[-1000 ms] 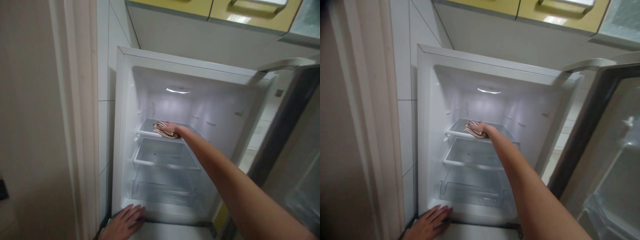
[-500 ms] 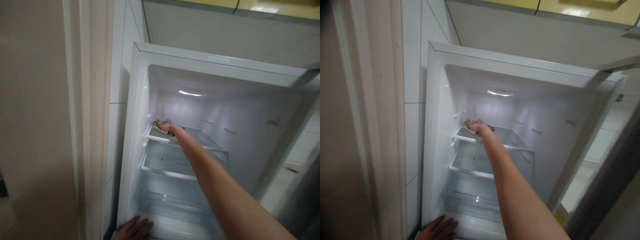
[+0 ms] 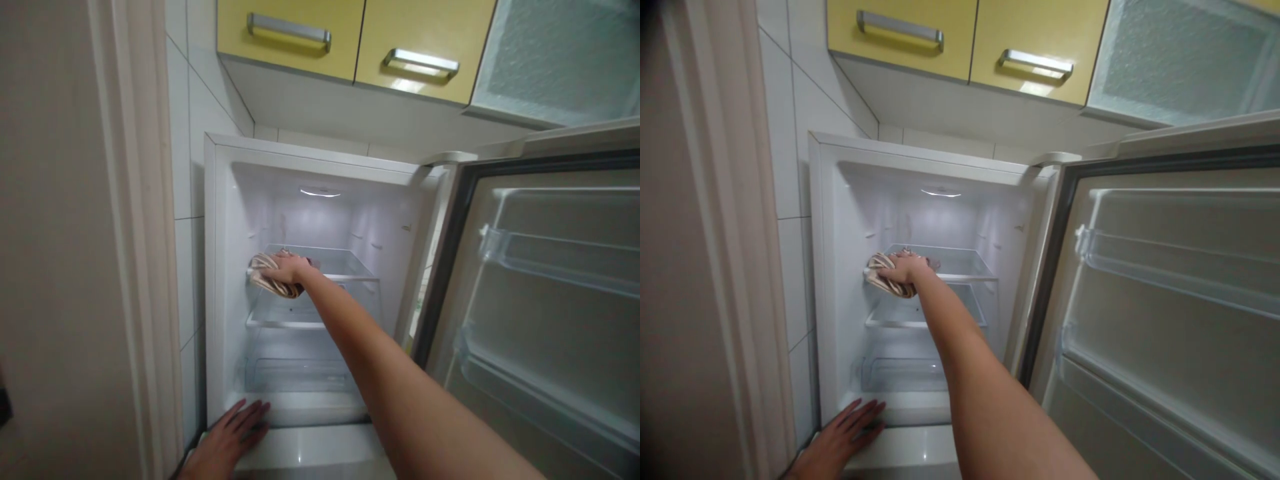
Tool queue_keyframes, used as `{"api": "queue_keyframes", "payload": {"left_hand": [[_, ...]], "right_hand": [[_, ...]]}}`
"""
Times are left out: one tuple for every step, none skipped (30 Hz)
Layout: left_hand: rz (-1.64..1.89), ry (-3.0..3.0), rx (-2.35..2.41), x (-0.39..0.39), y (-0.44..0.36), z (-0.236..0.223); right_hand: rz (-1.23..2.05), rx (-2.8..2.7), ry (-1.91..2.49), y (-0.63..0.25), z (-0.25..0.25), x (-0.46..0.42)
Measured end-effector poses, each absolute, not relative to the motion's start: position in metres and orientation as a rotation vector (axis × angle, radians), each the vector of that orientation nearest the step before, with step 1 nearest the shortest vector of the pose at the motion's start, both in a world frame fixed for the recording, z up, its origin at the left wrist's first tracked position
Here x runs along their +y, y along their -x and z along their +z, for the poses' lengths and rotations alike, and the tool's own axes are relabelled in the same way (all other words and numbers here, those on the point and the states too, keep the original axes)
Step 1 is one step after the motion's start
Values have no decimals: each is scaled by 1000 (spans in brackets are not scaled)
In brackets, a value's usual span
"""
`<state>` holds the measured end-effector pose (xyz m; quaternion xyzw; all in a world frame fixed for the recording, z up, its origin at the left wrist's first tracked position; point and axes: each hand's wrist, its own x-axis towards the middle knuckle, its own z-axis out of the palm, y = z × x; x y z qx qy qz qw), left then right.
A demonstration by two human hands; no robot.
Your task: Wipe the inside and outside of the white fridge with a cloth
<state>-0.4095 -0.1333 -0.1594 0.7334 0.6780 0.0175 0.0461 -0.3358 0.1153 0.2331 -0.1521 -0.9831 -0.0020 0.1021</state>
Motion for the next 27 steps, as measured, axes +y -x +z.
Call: {"api": "queue_keyframes", "payload": {"left_hand": [[43,-2232,2084,-133,407,-159],[27,-2218,2103,-133,405,-158],[9,-2198,2123,-133,402,-157],[-6,-2179,2143,-133,399,-156],[-15,-2164,2162,-133,395,-156],[-17,-2151,2183,-133,392,-155],[-15,-2146,2200,-132,389,-155],[-13,-2143,2214,-132,387,-155],[-12,-2139,2226,-132,385,-155],[-8,-2136,2234,-131,383,-154],[-1,-2135,2238,-131,383,-153],[9,-2136,2235,-131,383,-152],[19,-2136,2224,-130,384,-151],[19,-2138,2204,-130,386,-150],[11,-2143,2176,-130,389,-149],[-6,-2152,2147,-129,392,-149],[-23,-2163,2126,-127,395,-150],[-34,-2177,2113,-126,398,-153],[-42,-2189,2111,-123,401,-156],[-58,-2194,2114,-121,404,-160],[-76,-2188,2125,-118,406,-165],[-94,-2183,2130,-116,408,-169],[-109,-2180,2125,-115,409,-172],[-115,-2179,2118,-114,409,-174],[-107,-2181,2116,-115,409,-173],[-86,-2187,2116,-116,407,-172],[-58,-2190,2122,-119,405,-169]], "right_hand": [[-32,-2894,429,329,231,112],[-61,-2888,412,323,229,109],[-90,-2880,399,318,227,107],[-115,-2869,396,314,225,105],[-137,-2857,401,312,223,103],[-155,-2845,412,310,221,102],[-170,-2831,428,309,219,101],[-183,-2817,445,309,217,100],[-194,-2805,458,309,216,100],[-204,-2796,467,310,216,99],[-213,-2790,472,310,215,99],[-221,-2787,476,311,215,99],[-229,-2787,481,312,215,99],[-236,-2788,487,314,215,100],[-243,-2787,494,315,215,101],[-251,-2784,502,316,215,102],[-259,-2778,510,318,214,104],[-267,-2771,518,321,213,106],[-274,-2765,526,323,212,108],[-280,-2759,533,326,211,111],[-285,-2756,536,329,210,113],[-290,-2753,536,332,209,116],[-296,-2750,529,334,208,118],[-302,-2745,517,336,208,120],[-308,-2739,500,337,207,122],[-312,-2732,480,338,206,123],[-314,-2725,461,337,206,124]]}}
